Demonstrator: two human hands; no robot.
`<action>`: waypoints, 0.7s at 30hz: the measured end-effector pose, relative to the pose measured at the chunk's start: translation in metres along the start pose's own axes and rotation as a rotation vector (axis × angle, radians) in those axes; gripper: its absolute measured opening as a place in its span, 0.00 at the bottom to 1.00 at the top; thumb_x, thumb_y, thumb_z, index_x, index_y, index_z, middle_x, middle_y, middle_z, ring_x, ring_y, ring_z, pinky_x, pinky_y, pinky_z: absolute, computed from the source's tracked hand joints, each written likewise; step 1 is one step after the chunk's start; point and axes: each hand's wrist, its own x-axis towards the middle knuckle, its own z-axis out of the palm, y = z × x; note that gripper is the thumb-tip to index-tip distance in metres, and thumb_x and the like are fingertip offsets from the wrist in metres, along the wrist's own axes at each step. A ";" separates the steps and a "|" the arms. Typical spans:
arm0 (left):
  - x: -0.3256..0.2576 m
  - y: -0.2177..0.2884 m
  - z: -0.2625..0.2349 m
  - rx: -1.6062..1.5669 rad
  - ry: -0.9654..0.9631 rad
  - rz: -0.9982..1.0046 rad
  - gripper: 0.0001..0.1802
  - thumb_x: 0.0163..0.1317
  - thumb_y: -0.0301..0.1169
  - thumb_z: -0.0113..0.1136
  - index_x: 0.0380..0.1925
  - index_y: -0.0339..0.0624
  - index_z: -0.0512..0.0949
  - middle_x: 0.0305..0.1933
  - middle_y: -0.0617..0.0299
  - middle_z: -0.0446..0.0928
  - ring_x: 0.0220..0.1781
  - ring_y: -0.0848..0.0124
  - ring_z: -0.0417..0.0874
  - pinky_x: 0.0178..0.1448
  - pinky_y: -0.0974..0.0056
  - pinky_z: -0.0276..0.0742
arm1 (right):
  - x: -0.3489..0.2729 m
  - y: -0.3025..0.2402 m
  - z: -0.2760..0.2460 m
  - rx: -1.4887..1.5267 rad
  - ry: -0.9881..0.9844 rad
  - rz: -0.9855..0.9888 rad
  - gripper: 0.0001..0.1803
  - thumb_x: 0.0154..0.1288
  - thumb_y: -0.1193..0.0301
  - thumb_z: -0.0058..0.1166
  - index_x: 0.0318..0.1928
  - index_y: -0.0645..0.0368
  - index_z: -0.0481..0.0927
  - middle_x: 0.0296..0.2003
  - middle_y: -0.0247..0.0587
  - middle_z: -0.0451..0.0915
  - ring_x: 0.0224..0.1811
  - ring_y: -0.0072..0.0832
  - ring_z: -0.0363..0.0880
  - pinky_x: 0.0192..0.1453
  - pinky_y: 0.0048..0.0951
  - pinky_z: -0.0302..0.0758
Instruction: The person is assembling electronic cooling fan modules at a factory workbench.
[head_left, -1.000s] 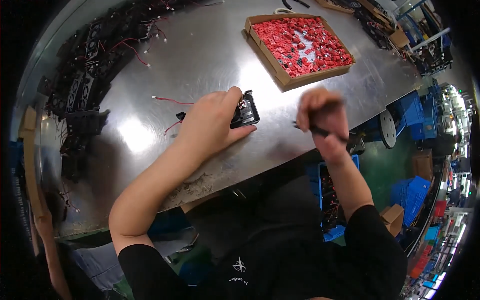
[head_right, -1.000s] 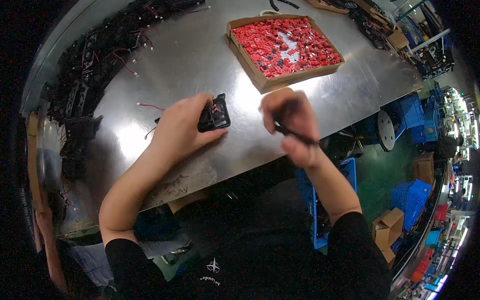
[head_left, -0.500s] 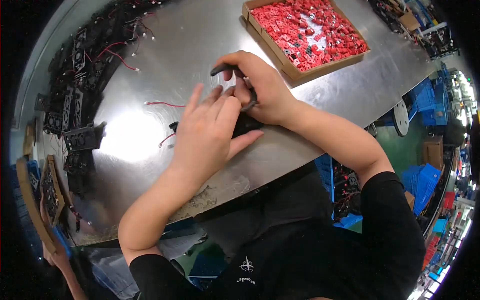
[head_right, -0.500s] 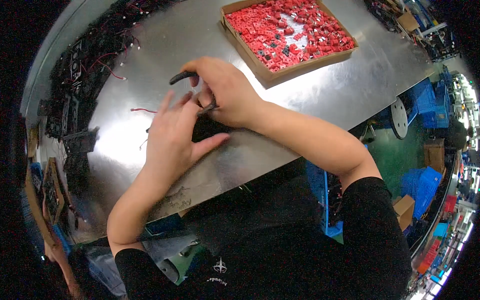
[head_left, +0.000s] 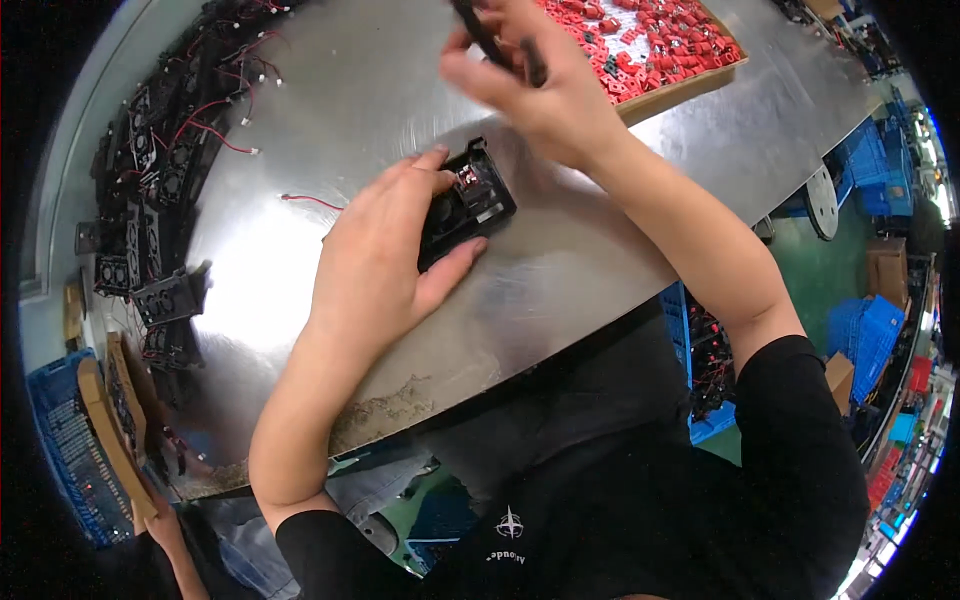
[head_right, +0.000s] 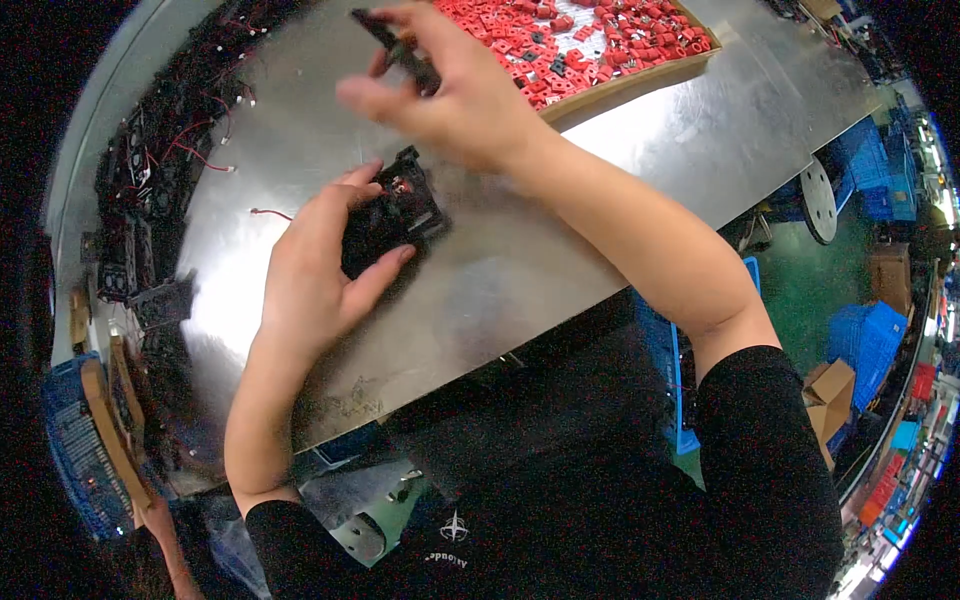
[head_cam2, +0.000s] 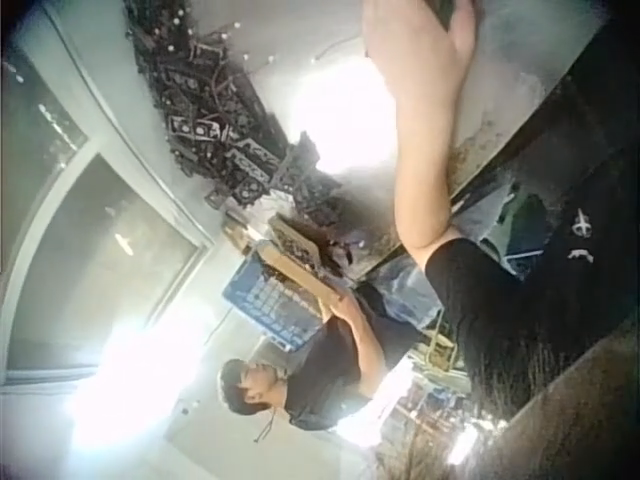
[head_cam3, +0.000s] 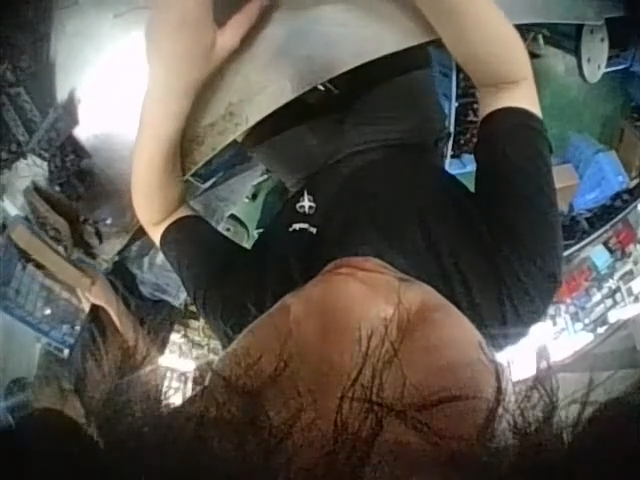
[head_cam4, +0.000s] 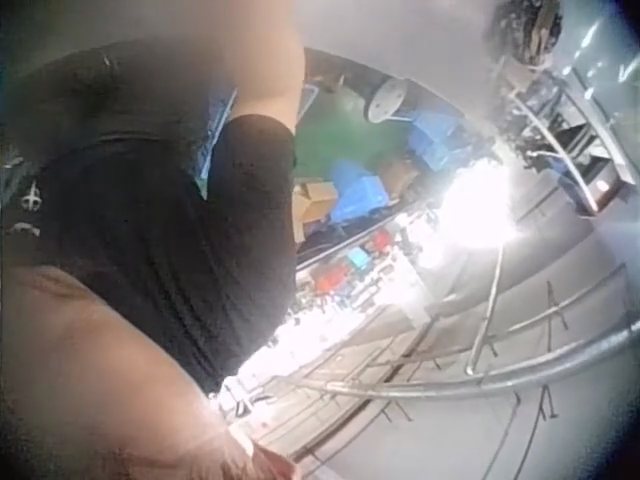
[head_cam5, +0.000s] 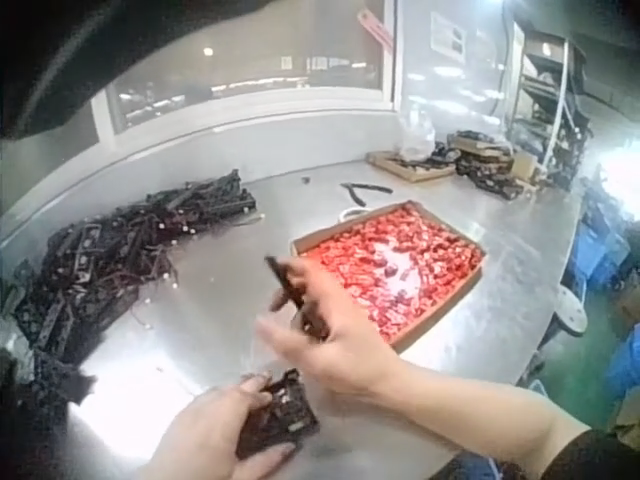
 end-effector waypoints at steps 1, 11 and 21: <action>0.000 0.001 0.001 -0.002 0.010 0.015 0.30 0.59 0.36 0.78 0.57 0.36 0.77 0.67 0.47 0.82 0.63 0.45 0.84 0.66 0.48 0.81 | 0.001 -0.005 -0.005 -0.056 0.007 -0.075 0.35 0.74 0.53 0.54 0.73 0.61 0.69 0.51 0.43 0.82 0.41 0.22 0.80 0.43 0.22 0.76; 0.001 0.002 -0.003 0.062 -0.037 0.094 0.30 0.55 0.35 0.78 0.55 0.36 0.77 0.63 0.46 0.83 0.58 0.45 0.85 0.63 0.48 0.81 | -0.008 0.012 -0.002 -0.513 -0.055 0.018 0.37 0.69 0.61 0.71 0.75 0.56 0.72 0.62 0.50 0.79 0.47 0.37 0.84 0.52 0.37 0.84; 0.001 0.004 -0.002 -0.008 0.005 0.115 0.28 0.49 0.35 0.79 0.48 0.38 0.79 0.56 0.48 0.80 0.52 0.48 0.85 0.53 0.51 0.85 | 0.006 -0.031 -0.019 0.086 -0.372 0.676 0.29 0.84 0.46 0.48 0.70 0.52 0.80 0.40 0.44 0.89 0.22 0.21 0.78 0.31 0.23 0.76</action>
